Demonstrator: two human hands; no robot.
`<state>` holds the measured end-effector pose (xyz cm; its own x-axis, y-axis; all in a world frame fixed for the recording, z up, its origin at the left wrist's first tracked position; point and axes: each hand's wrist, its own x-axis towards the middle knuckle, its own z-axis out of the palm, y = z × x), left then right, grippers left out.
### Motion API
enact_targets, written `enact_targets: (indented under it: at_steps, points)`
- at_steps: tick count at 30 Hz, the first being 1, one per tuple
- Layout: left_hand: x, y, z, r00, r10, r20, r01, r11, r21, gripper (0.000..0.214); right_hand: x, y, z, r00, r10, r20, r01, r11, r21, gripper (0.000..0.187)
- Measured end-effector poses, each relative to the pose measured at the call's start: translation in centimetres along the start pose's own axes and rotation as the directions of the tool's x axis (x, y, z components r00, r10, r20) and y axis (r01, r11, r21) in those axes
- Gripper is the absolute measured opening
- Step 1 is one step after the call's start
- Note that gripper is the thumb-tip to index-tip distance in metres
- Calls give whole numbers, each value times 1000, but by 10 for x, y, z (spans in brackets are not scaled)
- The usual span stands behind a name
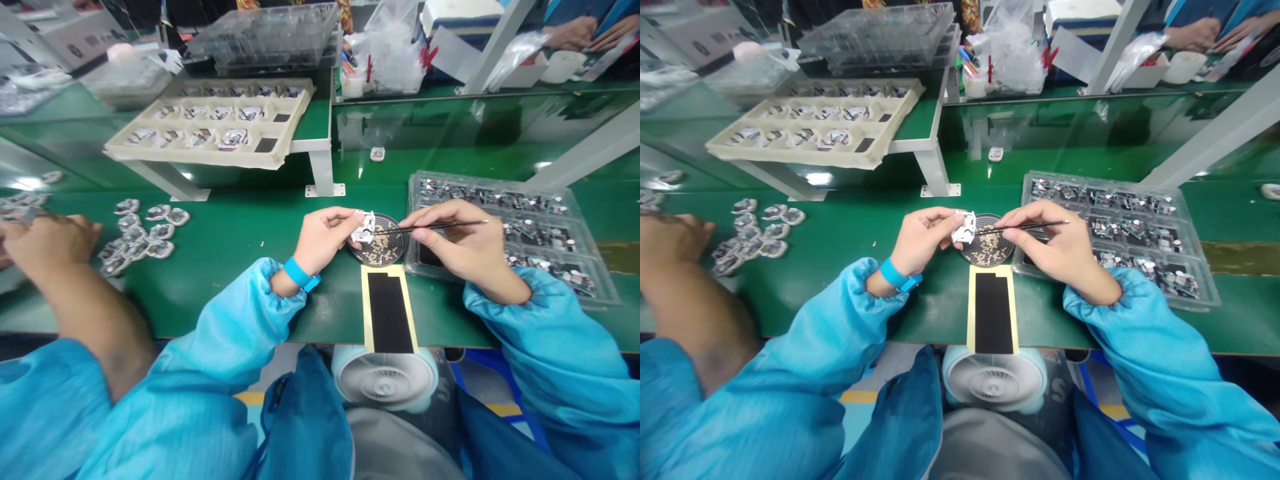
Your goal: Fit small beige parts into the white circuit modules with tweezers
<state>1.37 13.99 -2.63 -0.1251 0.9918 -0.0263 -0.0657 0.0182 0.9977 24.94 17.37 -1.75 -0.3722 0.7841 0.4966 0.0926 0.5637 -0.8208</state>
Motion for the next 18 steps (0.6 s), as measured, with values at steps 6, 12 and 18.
enact_targets:
  at_steps: [6,12,18]
  points:
    - [0,-1,0,998,-21,59,25,998,-54,40,3,1,1,992,122,23,-124,978,168,26]
    - [3,-6,-3,978,-90,188,105,992,-72,51,4,7,-5,947,258,192,-309,895,321,27]
    - [6,-9,-6,972,-125,198,143,986,-81,53,6,-5,-16,919,216,331,-361,797,483,25]
